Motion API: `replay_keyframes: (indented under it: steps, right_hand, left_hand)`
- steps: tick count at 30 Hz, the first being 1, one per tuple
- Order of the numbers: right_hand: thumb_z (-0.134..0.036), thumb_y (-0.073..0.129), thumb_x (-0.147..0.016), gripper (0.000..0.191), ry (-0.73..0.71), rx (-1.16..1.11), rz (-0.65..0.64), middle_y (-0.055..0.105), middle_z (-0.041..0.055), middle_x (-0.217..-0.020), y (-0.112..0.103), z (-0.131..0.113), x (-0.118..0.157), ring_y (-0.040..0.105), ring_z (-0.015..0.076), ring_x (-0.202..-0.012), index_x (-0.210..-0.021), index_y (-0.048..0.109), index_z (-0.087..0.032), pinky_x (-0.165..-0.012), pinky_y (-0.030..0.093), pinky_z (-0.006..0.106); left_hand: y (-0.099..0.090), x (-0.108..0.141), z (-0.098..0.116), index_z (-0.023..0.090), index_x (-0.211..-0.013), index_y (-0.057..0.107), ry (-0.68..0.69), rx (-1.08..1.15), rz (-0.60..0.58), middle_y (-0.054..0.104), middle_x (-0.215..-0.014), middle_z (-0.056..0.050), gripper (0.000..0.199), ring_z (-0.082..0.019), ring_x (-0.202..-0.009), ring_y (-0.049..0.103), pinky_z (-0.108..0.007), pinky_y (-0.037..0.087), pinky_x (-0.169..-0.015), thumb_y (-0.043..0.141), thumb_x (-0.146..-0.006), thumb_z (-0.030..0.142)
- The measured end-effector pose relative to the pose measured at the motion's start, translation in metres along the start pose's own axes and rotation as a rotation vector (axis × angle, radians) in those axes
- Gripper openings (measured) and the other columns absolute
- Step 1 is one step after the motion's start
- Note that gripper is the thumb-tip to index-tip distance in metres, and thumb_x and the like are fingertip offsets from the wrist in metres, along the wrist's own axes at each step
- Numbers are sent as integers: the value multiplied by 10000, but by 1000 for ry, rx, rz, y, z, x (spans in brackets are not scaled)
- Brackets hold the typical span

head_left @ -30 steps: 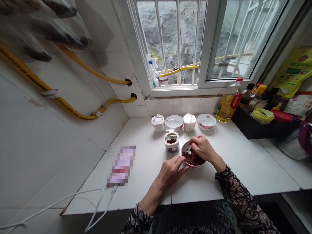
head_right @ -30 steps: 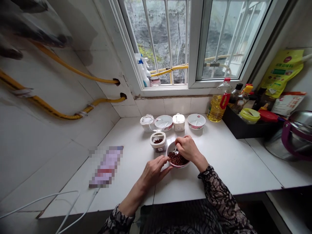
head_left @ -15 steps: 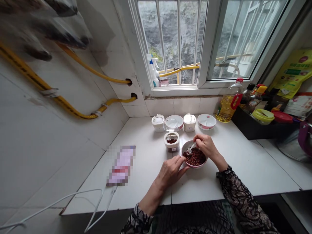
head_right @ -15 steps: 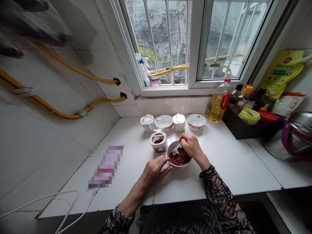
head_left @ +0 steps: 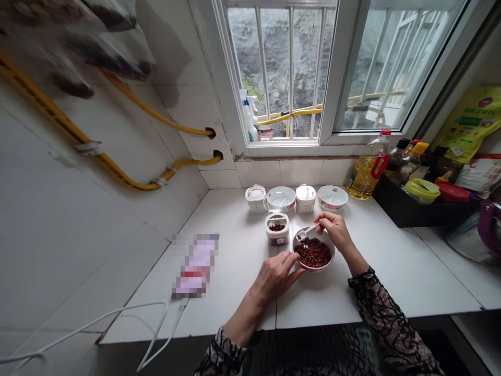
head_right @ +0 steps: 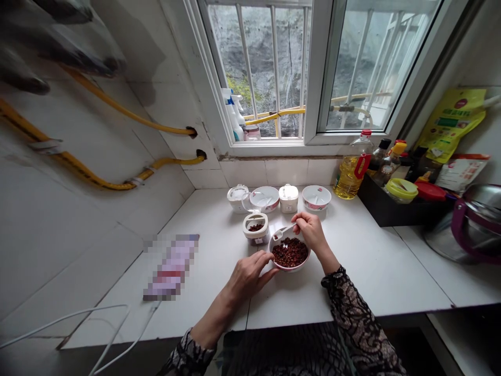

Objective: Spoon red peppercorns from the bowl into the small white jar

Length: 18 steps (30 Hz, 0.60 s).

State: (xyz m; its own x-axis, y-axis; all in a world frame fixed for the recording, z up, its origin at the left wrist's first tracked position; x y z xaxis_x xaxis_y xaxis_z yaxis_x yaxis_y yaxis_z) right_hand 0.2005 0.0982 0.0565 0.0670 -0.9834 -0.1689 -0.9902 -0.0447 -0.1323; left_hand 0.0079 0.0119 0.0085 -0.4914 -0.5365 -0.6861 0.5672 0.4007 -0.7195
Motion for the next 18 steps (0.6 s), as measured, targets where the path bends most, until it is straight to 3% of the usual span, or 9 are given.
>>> replay_keyframes:
  steps: [3,7,12,14,18]
  right_hand:
    - [-303,527,-774,151,-119,-22,62,623,-8,-570,8,-10,3,576,146,-545,-763,627,-190,-590,493,280]
    - [-293,486,-917,175,-353,121,88,691,31,-754,25,-22,11,653,172,-703,-924,632,-196,-686,522,304]
    - [-172,461,-947,187,-691,465,-78,740,70,-841,41,-24,16,669,209,-789,-938,646,-199,-820,491,381]
    - [-163,463,-948,191,-725,505,-78,742,64,-825,39,-25,17,664,207,-773,-931,650,-200,-840,479,389]
    - [-197,461,-929,195,-587,421,89,706,33,-755,16,-27,17,648,202,-751,-925,656,-208,-787,486,349]
  left_hand:
    - [0,0,0,181,-1008,528,1,-1,8,629,-777,-18,228,-145,-641,628,-242,455,-526,416,-1040,378]
    - [-1,-1,0,178,-1021,525,-1,5,7,633,-789,-27,243,-155,-648,633,-253,462,-536,391,-1048,379]
    - [0,-1,1,181,-1004,524,-9,10,9,618,-763,-19,252,-164,-644,632,-263,452,-522,384,-1051,385]
    - [0,-1,1,181,-1006,524,-11,7,11,619,-765,-19,254,-166,-646,632,-264,454,-523,383,-1051,387]
    - [-1,-1,1,180,-1024,522,-3,5,9,630,-788,-21,245,-159,-662,637,-252,466,-534,389,-1049,385]
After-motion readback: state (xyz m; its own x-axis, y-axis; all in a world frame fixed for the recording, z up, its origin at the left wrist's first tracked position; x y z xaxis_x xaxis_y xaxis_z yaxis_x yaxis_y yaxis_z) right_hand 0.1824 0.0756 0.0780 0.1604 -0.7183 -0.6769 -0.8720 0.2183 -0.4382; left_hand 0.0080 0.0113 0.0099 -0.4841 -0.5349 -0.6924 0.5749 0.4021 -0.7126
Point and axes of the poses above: each hand's wrist, its own x-axis away from the middle knuckle, its own y-axis out of the palm, z = x × y, the point moved 2 cm from there along -x, towards the middle knuckle
